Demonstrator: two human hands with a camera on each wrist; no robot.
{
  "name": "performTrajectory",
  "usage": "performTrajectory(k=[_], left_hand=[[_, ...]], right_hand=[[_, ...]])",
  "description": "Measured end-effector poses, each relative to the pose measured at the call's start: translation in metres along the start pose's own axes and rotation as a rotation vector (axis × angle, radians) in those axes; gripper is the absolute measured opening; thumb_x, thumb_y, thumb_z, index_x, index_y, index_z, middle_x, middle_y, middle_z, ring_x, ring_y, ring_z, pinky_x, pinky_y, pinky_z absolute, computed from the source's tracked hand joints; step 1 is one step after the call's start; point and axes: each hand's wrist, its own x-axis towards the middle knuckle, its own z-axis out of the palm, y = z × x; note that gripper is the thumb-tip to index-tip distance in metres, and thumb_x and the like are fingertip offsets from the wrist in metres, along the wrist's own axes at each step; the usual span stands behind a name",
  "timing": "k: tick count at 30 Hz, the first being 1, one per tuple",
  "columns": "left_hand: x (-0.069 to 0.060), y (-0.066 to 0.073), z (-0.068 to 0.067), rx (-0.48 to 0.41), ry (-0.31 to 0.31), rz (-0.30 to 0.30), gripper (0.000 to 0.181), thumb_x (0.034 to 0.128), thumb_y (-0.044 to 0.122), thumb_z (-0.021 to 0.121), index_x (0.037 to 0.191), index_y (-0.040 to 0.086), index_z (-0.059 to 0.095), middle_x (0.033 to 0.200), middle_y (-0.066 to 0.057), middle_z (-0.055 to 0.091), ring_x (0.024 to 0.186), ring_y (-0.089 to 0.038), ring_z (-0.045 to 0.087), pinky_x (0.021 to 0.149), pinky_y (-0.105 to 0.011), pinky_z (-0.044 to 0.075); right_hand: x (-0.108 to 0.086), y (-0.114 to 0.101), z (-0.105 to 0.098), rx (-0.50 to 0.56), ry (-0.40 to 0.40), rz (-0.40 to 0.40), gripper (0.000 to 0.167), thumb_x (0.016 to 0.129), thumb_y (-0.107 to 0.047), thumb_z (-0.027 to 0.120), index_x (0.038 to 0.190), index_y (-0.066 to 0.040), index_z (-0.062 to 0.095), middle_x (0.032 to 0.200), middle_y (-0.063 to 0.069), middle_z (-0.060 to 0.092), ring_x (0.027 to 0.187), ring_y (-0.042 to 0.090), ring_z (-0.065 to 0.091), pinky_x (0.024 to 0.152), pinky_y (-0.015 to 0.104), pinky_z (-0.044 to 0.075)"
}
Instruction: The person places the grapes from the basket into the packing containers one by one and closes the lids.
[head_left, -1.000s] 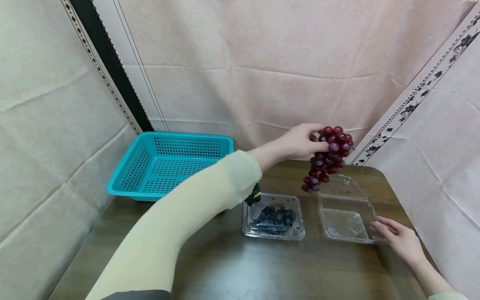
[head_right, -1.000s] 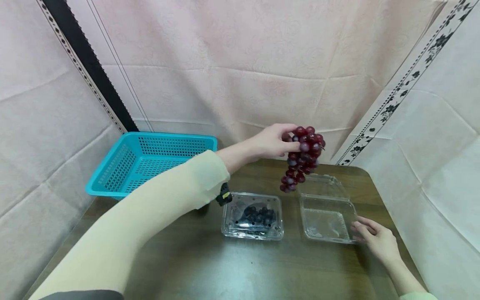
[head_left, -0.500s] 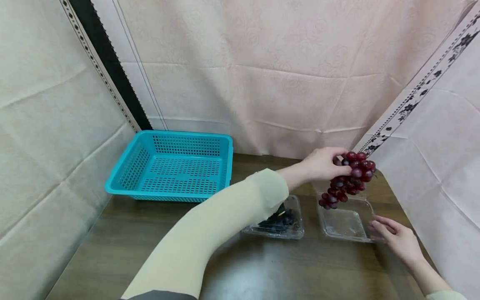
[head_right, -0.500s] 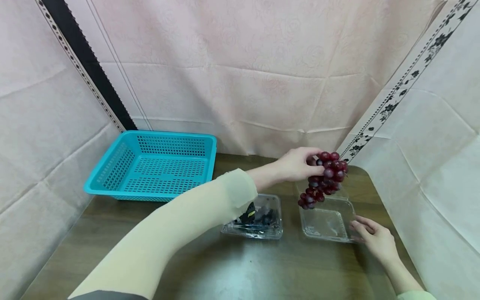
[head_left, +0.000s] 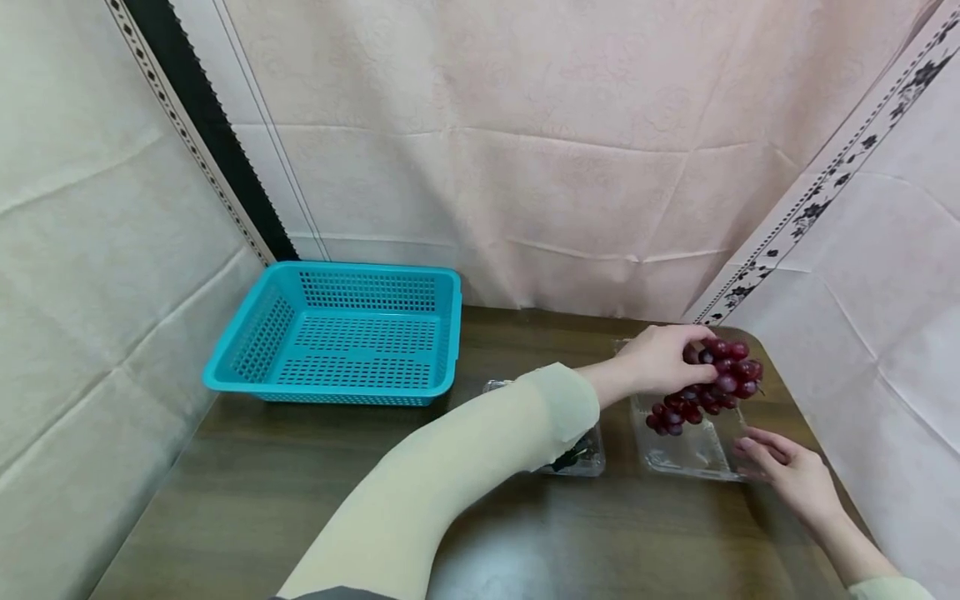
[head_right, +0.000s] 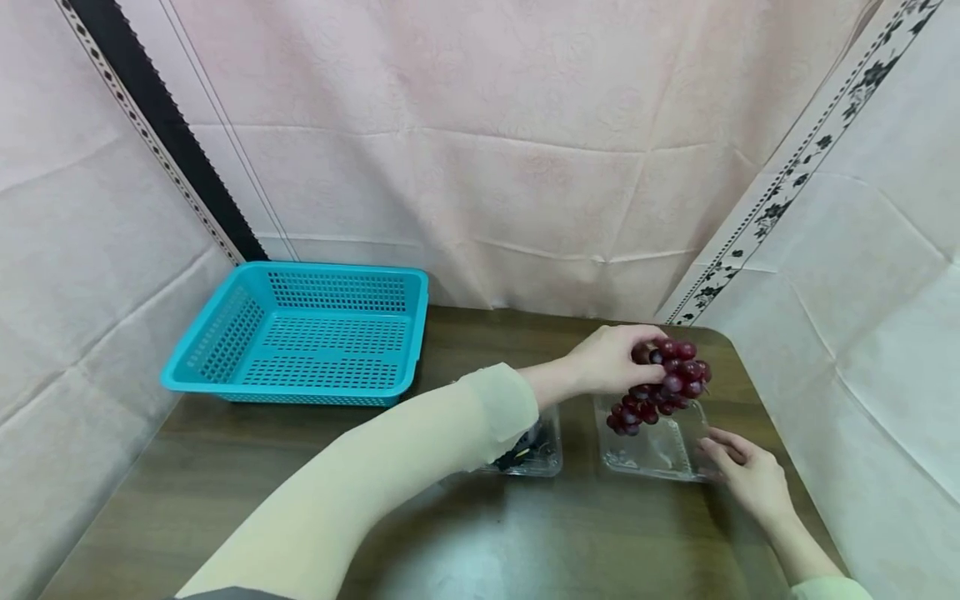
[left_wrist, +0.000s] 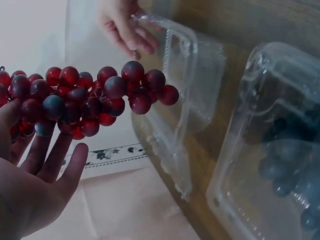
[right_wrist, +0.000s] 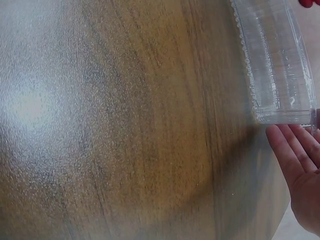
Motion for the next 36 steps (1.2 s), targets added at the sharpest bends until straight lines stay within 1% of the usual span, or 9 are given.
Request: performTrajectory(k=[8,12,15,18,20,23,30,33,36], left_hand=[[0.002,-0.005,0.02,0.128,-0.033,0.03,0.039,0.1025,0.044,0.071,0.141,0.039,0.064,0.116,0.021,0.072,0.099,0.005,0.064,0.082,-0.014,0.048],[0.003,-0.01,0.025,0.209,-0.032,0.018,0.039,0.1015,0.044,0.071,0.14,0.04,0.064,0.11,0.022,0.071,0.098,0.003,0.065,0.08,-0.018,0.049],[0.005,-0.013,0.029,0.28,-0.043,0.008,0.039,0.1016,0.045,0.071,0.14,0.042,0.063,0.12,0.022,0.071,0.106,0.001,0.065,0.084,-0.021,0.051],[0.008,-0.015,0.036,0.359,-0.068,0.017,0.037,0.1027,0.046,0.069,0.139,0.042,0.062,0.128,0.021,0.069,0.113,0.0,0.065,0.086,-0.024,0.054],[0.01,-0.015,0.043,0.415,-0.082,0.025,0.035,0.1033,0.047,0.068,0.137,0.042,0.062,0.129,0.021,0.069,0.116,0.0,0.065,0.085,-0.027,0.055],[0.011,-0.012,0.052,0.487,-0.096,0.03,0.033,0.1039,0.049,0.067,0.136,0.043,0.061,0.129,0.021,0.068,0.116,0.001,0.064,0.081,-0.029,0.057],[0.007,-0.001,0.077,0.666,-0.121,0.098,0.038,0.1063,0.049,0.062,0.144,0.049,0.056,0.132,0.023,0.066,0.117,-0.001,0.063,0.088,-0.027,0.056],[0.004,0.0,0.088,0.752,-0.131,0.151,0.033,0.111,0.044,0.055,0.143,0.05,0.056,0.135,0.023,0.065,0.121,-0.001,0.06,0.095,-0.028,0.054],[0.003,0.0,0.096,0.8,-0.145,0.182,0.03,0.1148,0.041,0.047,0.142,0.051,0.056,0.138,0.023,0.063,0.126,-0.002,0.056,0.098,-0.029,0.051]], right_hand=[[0.0,0.001,0.001,-0.032,0.01,0.013,0.024,0.111,-0.013,0.059,0.133,-0.02,0.066,0.105,-0.025,0.075,0.083,0.006,0.078,0.071,0.023,0.063],[0.0,0.001,0.002,-0.013,0.013,0.009,0.027,0.111,-0.011,0.059,0.127,-0.032,0.066,0.105,-0.025,0.075,0.083,0.008,0.079,0.071,0.023,0.063],[0.0,0.001,0.002,-0.002,0.02,0.006,0.029,0.11,-0.011,0.06,0.123,-0.036,0.066,0.104,-0.024,0.076,0.082,0.009,0.079,0.07,0.024,0.063],[0.0,0.0,0.003,-0.017,0.029,0.011,0.022,0.11,-0.013,0.061,0.13,-0.014,0.07,0.102,-0.021,0.077,0.081,0.009,0.079,0.07,0.023,0.063],[0.0,0.0,0.004,-0.043,0.034,0.017,0.033,0.11,-0.014,0.061,0.135,0.006,0.065,0.101,-0.018,0.079,0.08,0.01,0.079,0.07,0.023,0.063],[0.0,0.0,0.004,-0.073,0.037,0.031,0.046,0.111,-0.016,0.061,0.139,0.019,0.055,0.101,-0.017,0.079,0.079,0.01,0.079,0.069,0.022,0.063],[-0.001,0.0,0.005,-0.04,0.049,0.022,0.021,0.109,-0.014,0.063,0.124,-0.027,0.069,0.099,-0.026,0.075,0.078,0.009,0.079,0.068,0.022,0.062],[-0.002,0.0,0.006,-0.087,0.059,0.037,0.023,0.109,-0.016,0.064,0.13,-0.009,0.071,0.098,-0.028,0.074,0.077,0.005,0.078,0.068,0.019,0.061],[-0.004,-0.001,0.007,-0.154,0.068,0.049,0.044,0.11,-0.02,0.064,0.137,0.014,0.06,0.098,-0.028,0.074,0.076,0.0,0.076,0.067,0.016,0.059]])
